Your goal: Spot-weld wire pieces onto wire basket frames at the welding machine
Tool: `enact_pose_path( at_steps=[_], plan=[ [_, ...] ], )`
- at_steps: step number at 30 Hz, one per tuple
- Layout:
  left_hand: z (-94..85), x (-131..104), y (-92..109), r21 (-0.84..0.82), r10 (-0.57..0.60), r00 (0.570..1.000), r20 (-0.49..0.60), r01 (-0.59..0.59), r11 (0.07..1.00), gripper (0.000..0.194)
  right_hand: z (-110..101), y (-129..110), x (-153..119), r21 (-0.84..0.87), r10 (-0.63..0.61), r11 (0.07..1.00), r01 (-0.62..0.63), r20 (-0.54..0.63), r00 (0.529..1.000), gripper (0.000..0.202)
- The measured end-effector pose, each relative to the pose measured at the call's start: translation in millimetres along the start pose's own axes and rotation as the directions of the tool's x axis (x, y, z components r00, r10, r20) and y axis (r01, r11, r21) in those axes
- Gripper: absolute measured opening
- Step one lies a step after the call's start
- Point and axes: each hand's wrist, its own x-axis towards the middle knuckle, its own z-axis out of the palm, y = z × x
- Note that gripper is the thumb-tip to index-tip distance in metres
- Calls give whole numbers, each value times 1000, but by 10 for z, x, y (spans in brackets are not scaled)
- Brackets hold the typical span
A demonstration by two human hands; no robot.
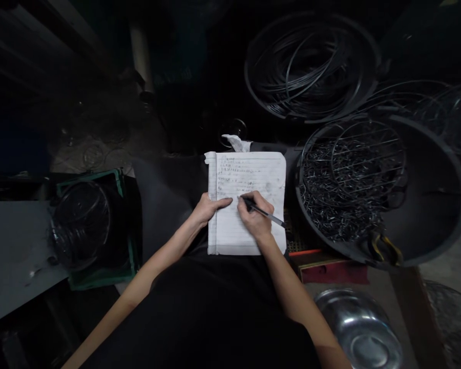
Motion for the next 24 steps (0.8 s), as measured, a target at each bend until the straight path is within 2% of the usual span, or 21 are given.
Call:
enact_pose_path(
  at_steps=[24],
  plan=[
    [-38, 42, -62, -13, -4, 1000, 21, 4, 1000, 47, 10, -13, 3, -25, -7, 1000, 7, -3, 1000, 14]
  ],
)
